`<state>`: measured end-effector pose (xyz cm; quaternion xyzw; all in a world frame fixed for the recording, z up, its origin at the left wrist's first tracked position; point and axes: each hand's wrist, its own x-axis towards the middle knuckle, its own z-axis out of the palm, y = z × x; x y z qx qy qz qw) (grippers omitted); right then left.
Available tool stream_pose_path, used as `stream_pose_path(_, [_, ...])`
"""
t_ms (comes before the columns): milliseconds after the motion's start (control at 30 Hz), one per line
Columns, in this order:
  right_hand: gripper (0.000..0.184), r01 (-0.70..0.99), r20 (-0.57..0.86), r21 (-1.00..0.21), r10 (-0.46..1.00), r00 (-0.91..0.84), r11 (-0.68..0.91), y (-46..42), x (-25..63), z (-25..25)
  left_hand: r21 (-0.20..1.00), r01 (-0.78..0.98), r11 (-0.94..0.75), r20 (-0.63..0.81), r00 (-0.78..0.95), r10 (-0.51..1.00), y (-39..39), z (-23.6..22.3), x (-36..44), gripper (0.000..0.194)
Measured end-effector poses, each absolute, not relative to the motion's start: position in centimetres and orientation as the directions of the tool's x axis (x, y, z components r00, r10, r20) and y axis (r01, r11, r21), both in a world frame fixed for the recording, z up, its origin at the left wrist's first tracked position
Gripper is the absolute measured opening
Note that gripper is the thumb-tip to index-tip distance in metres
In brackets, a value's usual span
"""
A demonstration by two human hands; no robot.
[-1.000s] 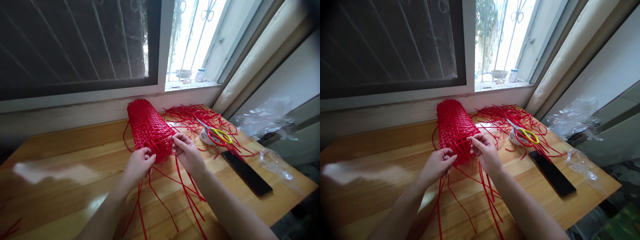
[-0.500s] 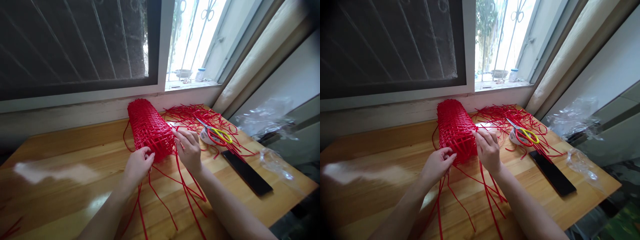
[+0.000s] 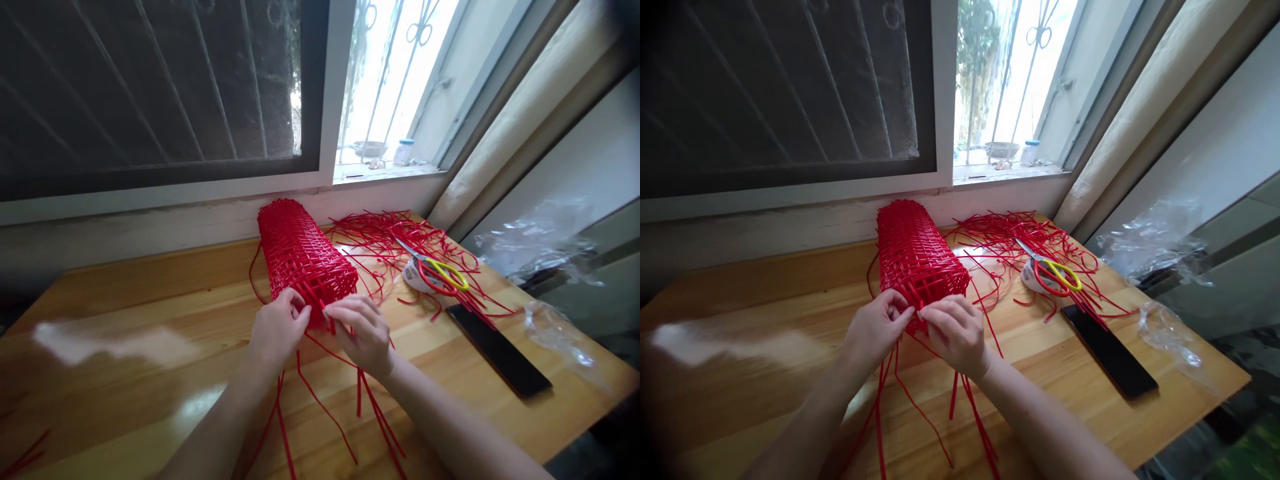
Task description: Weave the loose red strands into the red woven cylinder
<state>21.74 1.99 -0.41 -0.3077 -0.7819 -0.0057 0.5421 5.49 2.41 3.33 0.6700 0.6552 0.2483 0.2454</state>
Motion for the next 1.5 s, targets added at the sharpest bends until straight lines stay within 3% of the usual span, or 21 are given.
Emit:
stream_pose_path(300, [0.028, 0.523, 0.865, -0.200, 0.400, -0.302, 0.828, 1.4, 20.2, -2.9, 0.780, 0.626, -0.016, -0.069, 0.112, 0.991, 2.1, 3.6, 5.3, 0.025])
stream_pose_path(567, [0.015, 0.622, 0.872, -0.032, 0.326, -0.365, 0.782, 1.8, 20.2, -3.1, 0.927, 0.321, 0.196, -0.273, 0.214, 0.938, 2.1, 3.2, 5.4, 0.028])
stream_pose_path(733, [0.016, 0.605, 0.836, -0.099, 0.396, -0.380, 0.790, 2.2, 19.9, -3.0, 0.945, 0.165, 0.282, -0.305, 0.132, 0.943, 2.4, 3.2, 5.6, 0.025])
stream_pose_path(1033, [0.019, 0.647, 0.812, -0.112, 0.445, -0.378, 0.754, 2.5, 19.5, -3.4, 0.951, 0.126, 0.283, -0.301, 0.168, 0.939, 2.6, 2.3, 6.1, 0.025])
stream_pose_path(1133, [0.016, 0.586, 0.761, -0.229, 0.518, -0.390, 0.777, 2.5, 19.8, -2.7, 0.958, 0.123, 0.259, -0.273, 0.112, 0.956, 2.7, 2.2, 6.3, 0.026])
stream_pose_path(1267, [0.032, 0.493, 0.698, -0.386, 0.596, -0.397, 0.780, 2.5, 20.6, -1.2, 0.959, 0.117, 0.259, -0.269, 0.083, 0.960, 2.7, 2.4, 6.3, 0.026])
stream_pose_path(1500, [0.012, 0.619, 0.631, -0.363, 0.672, -0.386, 0.697, 3.1, 21.4, -0.5, 0.951, 0.064, 0.301, -0.308, 0.155, 0.939, 2.8, 2.2, 5.9, 0.024])
